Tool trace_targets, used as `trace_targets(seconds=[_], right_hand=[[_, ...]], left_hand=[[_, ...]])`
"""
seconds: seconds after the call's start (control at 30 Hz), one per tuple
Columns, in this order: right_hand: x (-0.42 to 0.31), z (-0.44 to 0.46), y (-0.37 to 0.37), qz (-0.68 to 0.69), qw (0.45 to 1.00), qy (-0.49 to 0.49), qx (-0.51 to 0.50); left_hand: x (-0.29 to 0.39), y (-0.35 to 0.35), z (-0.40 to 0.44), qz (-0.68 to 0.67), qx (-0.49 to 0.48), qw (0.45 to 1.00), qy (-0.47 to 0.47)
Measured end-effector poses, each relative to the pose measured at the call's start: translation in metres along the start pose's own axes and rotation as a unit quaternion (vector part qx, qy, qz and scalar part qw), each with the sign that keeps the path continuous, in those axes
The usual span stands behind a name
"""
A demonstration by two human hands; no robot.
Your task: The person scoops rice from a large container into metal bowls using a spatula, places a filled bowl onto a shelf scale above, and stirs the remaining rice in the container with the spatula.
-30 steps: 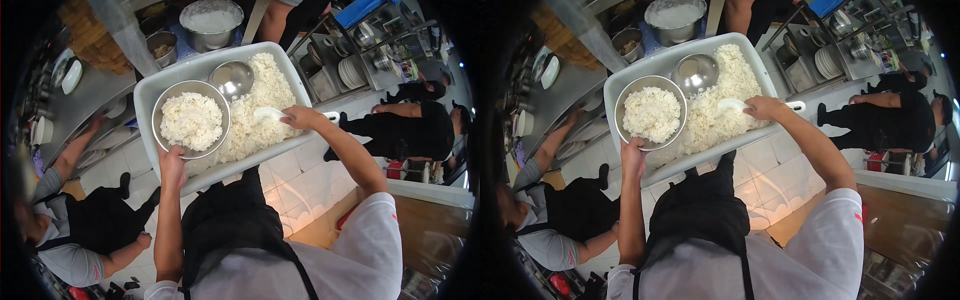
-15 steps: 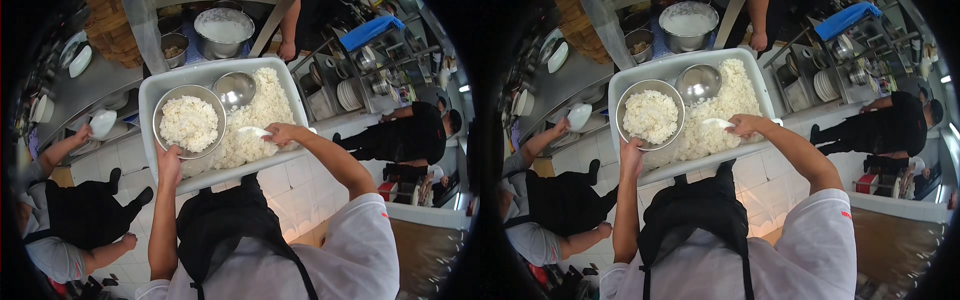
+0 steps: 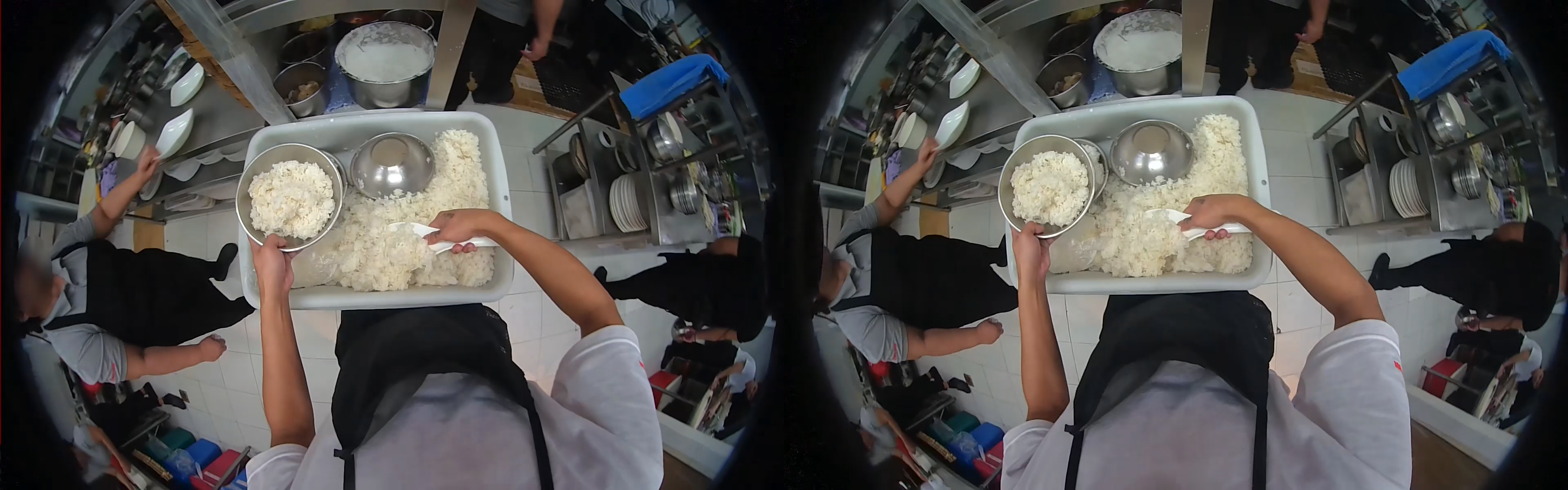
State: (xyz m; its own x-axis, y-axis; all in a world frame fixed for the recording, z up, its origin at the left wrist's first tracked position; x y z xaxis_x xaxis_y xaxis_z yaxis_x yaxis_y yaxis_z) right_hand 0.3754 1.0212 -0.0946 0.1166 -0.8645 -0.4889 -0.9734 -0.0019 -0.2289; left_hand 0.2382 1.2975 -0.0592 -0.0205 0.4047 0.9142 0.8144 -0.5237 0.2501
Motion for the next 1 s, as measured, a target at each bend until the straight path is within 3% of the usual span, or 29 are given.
trace_targets(seconds=[0.07,0.13,0.33,0.4,0.47,0.53,0.57,0.63,0.73,0.83,0.87,0.93,1.0], right_hand=[[0.005,0.004,-0.005,0.030,0.999,-0.021,-0.011],[0.006,-0.002,-0.006,0.062,0.997,-0.041,-0.023],[-0.018,-0.065,-0.043,0.087,0.989,-0.091,0.073],[-0.030,-0.088,-0.060,0.145,0.966,-0.133,0.169],[-0.048,-0.089,-0.055,0.119,0.960,-0.170,0.189],[-0.067,-0.089,-0.061,-0.070,0.845,-0.263,0.461],[-0.075,-0.087,-0.051,-0.067,0.844,-0.254,0.468],[-0.090,-0.091,-0.034,-0.250,0.784,-0.149,0.548],[-0.086,-0.120,-0.036,-0.249,0.784,-0.130,0.553],[-0.065,-0.153,-0.053,-0.151,0.792,-0.128,0.577],[-0.062,-0.155,-0.055,-0.158,0.795,-0.133,0.570],[-0.042,-0.143,-0.057,-0.206,0.842,-0.007,0.498],[-0.032,-0.110,-0.047,-0.243,0.852,-0.003,0.464]], left_hand=[[-0.003,-0.003,0.002,-0.006,0.016,1.000,0.012],[-0.014,-0.006,0.010,-0.006,-0.030,0.999,-0.020],[-0.027,0.030,0.010,0.048,-0.059,0.996,-0.050],[-0.045,0.051,0.006,0.043,-0.125,0.986,-0.098],[-0.056,0.068,-0.003,0.068,-0.153,0.980,-0.109],[-0.064,0.087,-0.012,0.087,-0.180,0.973,-0.118],[-0.069,0.096,-0.016,0.082,-0.195,0.967,-0.141],[-0.074,0.103,-0.019,0.093,-0.207,0.958,-0.174],[-0.068,0.102,-0.011,0.102,-0.221,0.956,-0.165],[-0.058,0.088,0.005,0.091,-0.198,0.966,-0.140],[-0.048,0.083,0.008,0.080,-0.191,0.973,-0.105],[-0.033,0.070,0.009,0.075,-0.164,0.979,-0.094],[-0.011,0.057,0.005,0.064,-0.118,0.987,-0.089]])
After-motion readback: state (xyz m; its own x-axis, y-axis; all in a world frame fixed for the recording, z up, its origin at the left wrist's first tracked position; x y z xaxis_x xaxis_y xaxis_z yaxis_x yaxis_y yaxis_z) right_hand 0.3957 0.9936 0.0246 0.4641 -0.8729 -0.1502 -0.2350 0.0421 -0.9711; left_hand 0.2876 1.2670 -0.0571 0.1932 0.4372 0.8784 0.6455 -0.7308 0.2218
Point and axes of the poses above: each hand's wrist, its own z-axis towards the middle knuckle, its own y-axis out of the palm, x = y × z, the point moved 8 cm from there along z, towards the middle knuckle, and after that the axes turned 4 degrees about x, right-handed, at the moved point
